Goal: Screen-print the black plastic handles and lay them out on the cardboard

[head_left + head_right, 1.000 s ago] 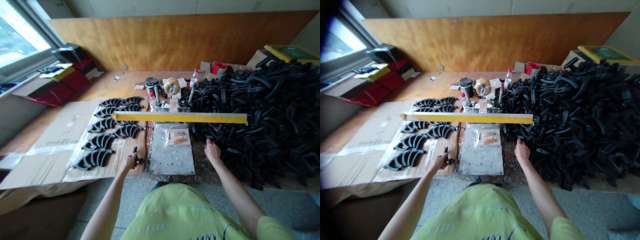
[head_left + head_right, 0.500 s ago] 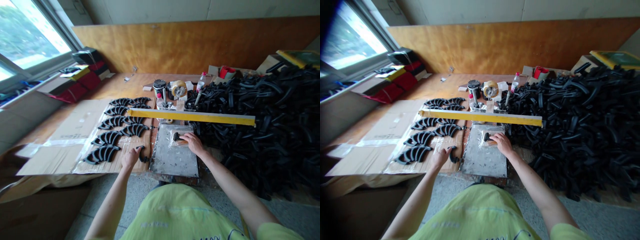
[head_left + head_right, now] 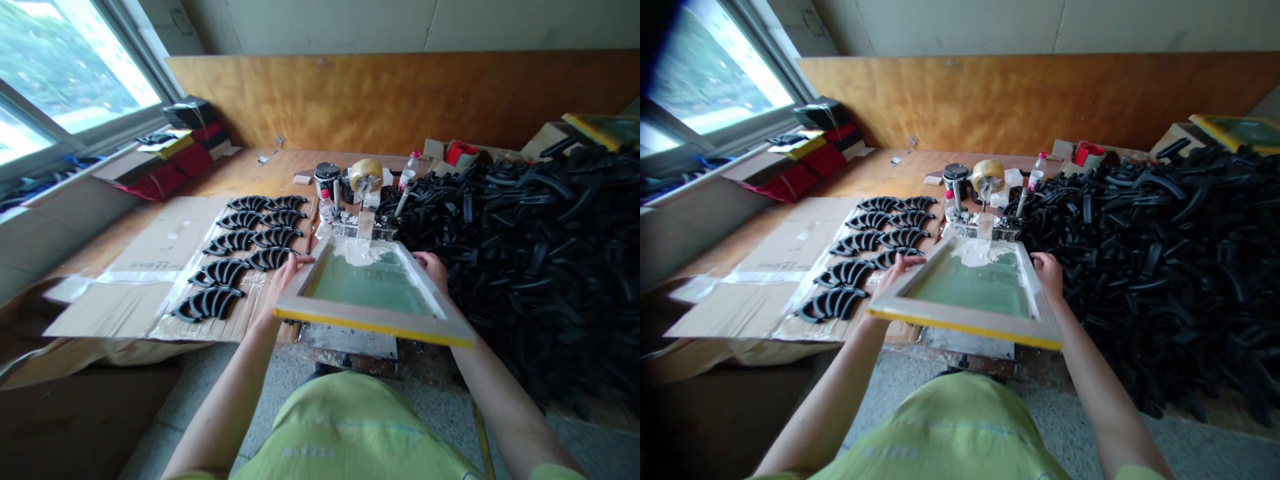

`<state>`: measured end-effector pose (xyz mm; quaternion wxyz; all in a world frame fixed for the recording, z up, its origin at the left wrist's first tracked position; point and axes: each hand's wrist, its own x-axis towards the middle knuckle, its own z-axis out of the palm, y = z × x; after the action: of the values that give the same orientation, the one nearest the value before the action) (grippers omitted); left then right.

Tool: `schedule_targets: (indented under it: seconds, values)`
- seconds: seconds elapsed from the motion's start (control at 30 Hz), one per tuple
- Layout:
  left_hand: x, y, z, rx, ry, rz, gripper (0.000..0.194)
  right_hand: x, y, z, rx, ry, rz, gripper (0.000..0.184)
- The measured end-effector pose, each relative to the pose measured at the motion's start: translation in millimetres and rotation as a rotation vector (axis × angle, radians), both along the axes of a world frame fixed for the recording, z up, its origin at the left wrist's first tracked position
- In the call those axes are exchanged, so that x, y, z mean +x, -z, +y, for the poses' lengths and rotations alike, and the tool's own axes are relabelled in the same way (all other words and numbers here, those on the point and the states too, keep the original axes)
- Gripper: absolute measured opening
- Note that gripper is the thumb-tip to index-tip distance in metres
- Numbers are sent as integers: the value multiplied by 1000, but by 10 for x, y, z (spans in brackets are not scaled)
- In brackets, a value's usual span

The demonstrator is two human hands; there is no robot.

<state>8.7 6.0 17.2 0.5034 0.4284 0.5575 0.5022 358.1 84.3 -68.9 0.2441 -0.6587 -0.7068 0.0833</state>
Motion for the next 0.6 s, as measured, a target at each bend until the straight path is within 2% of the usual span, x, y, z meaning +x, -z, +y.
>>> schedule_targets:
  seconds: [0.07, 0.17, 0.2, 0.27, 0.33, 0.4, 0.5, 0.6]
  values:
    - [-91, 347, -177, -145, 67, 37, 58, -115, -164, 161, 108, -34, 43, 42]
    - [-119, 893, -313, -235, 113, 7, 77, -566, -336, 407, 245, -198, -10, 48]
    - [-107, 1049, -328, -238, 101, 14, 81, -729, -360, 473, 232, -254, -70, 48]
    - [-80, 1288, -331, -230, 72, 59, 80, -989, -348, 551, 117, -337, -199, 36]
    - [-71, 1422, -322, -224, 61, 104, 75, -1119, -277, 526, -17, -374, -305, 19]
    - [-82, 1477, -315, -229, 66, 110, 72, -1123, -186, 397, -67, -412, -368, 9]
    - [-103, 1482, -316, -242, 71, 100, 71, -996, -111, 134, -11, -616, -387, 13]
    - [-99, 1450, -325, -237, 64, 98, 71, -872, -164, 20, -5, -858, -340, 18]
